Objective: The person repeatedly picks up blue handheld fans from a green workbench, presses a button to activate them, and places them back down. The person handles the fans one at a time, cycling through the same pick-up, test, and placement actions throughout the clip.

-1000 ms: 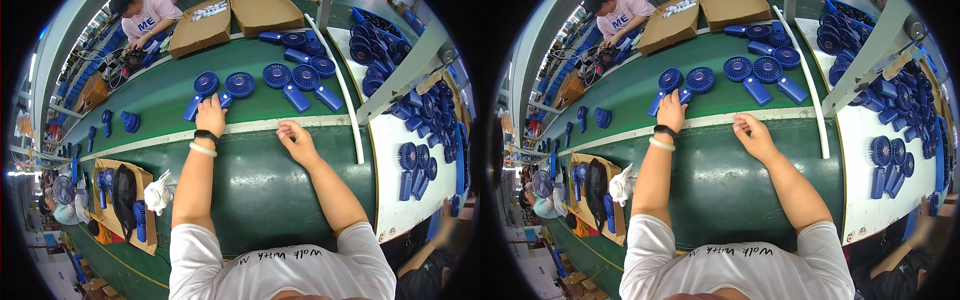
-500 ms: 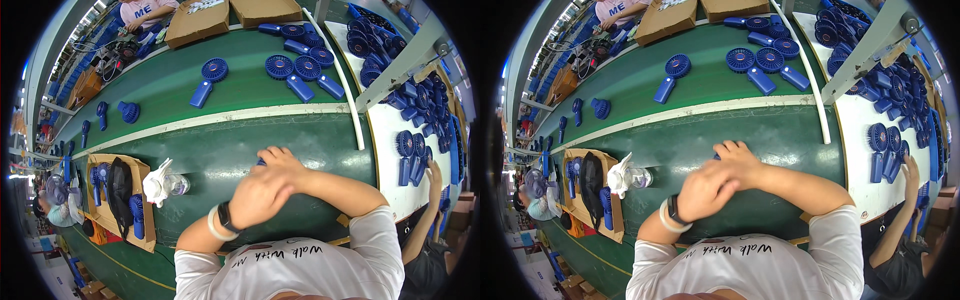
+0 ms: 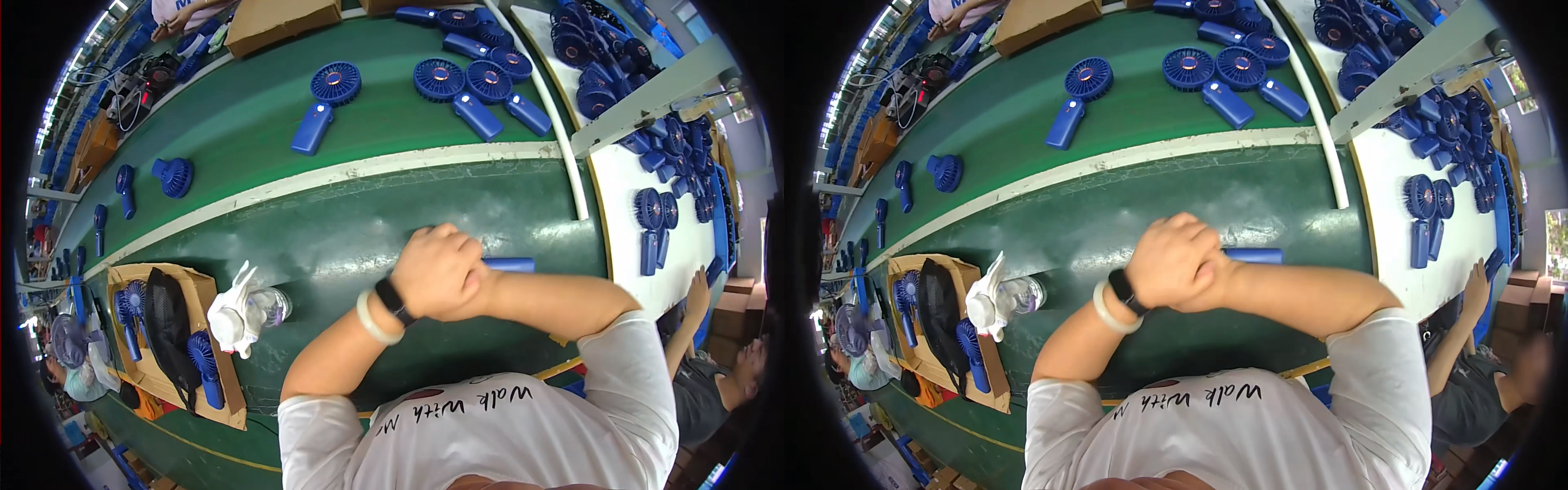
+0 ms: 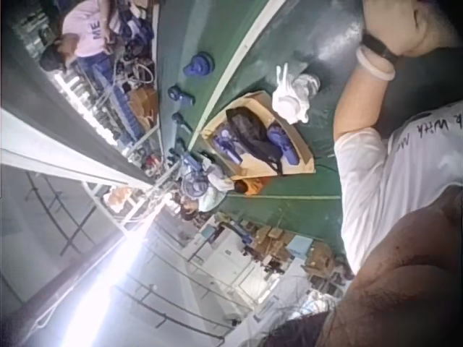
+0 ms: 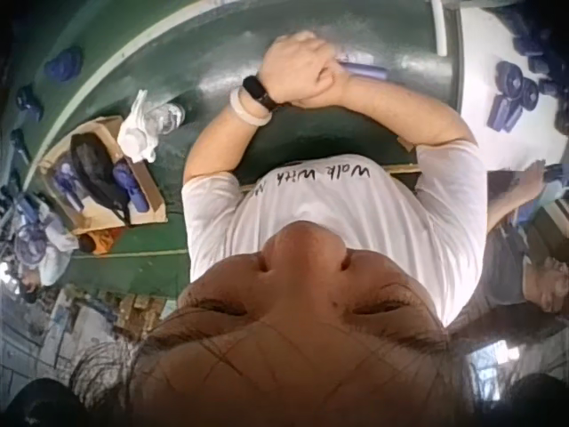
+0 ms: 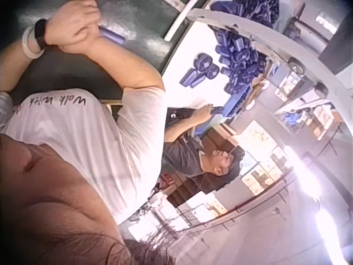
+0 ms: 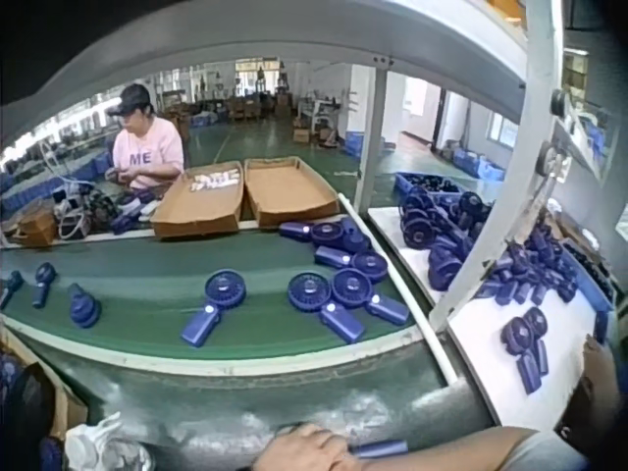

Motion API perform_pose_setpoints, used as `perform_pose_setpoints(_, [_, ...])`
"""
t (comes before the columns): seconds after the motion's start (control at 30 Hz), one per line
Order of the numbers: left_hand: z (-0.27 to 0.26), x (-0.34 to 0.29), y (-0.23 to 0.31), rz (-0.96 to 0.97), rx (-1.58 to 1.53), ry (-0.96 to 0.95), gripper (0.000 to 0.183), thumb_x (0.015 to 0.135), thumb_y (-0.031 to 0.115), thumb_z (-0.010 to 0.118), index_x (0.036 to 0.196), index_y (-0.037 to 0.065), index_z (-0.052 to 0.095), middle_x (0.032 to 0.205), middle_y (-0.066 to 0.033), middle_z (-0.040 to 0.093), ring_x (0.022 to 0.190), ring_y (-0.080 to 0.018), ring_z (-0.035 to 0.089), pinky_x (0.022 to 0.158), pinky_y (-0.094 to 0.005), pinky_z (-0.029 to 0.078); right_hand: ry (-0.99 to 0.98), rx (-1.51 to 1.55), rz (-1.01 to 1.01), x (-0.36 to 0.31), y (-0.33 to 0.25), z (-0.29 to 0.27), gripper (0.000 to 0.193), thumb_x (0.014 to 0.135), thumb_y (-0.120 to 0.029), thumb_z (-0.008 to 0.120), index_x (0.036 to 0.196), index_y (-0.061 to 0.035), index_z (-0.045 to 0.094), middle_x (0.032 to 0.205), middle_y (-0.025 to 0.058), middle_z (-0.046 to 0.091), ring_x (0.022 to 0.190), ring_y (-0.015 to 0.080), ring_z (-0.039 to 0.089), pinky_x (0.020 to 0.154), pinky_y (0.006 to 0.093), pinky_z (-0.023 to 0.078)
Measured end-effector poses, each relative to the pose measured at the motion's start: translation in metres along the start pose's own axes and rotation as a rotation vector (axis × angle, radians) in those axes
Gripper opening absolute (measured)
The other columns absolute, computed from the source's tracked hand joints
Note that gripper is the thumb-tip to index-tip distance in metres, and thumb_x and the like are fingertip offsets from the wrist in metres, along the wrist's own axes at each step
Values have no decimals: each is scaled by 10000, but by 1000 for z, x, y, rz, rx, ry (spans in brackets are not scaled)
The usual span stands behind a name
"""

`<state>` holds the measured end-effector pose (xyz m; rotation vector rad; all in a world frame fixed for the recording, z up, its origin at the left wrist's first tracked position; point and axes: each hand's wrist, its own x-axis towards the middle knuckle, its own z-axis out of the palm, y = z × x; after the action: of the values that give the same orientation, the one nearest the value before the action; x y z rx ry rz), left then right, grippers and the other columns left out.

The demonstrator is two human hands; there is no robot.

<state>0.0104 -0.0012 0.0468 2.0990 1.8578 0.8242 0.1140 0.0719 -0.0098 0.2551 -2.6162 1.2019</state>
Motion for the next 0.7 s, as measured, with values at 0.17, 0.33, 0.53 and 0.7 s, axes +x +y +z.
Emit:
perform_pose_setpoints(0.17, [2, -7, 4, 79, 26, 108, 243, 677, 227, 605, 874, 85, 618, 899, -66, 610, 952, -267, 555, 762, -400, 448, 5, -229, 75, -6, -6, 8, 344, 757, -247, 602, 1073, -115, 578, 1116, 112, 582, 1070, 280, 509, 920, 416, 407])
perform_pose_setpoints(0.33, [-2, -18, 14, -53, 49, 298, 403, 732, 181, 636, 1095, 36, 533, 1160, -161, 503, 1088, -337, 480, 901, -421, 416, 109, -380, 124, 7, -32, -22, 417, 717, -231, 648, 1101, -93, 561, 1166, 153, 524, 1041, 333, 513, 900, 435, 428])
perform_pose_setpoints(0.53, [38, -50, 36, -561, -720, 258, 587, 886, 171, 602, 1336, 8, 262, 1232, -140, 402, 1098, -223, 457, 924, -360, 420, 667, 325, 448, 13, -15, -68, 424, 735, -145, 720, 1104, -66, 525, 1009, 77, 561, 916, 189, 554, 755, 332, 482])
perform_pose_setpoints(0.7, [41, -30, 22, -611, -1352, 227, 499, 950, 238, 504, 1358, 50, 287, 1142, -124, 492, 932, -187, 530, 715, -274, 478, 966, 792, 478, 37, -26, -90, 501, 839, -146, 669, 1250, -29, 409, 1029, 67, 547, 932, 123, 552, 754, 272, 492])
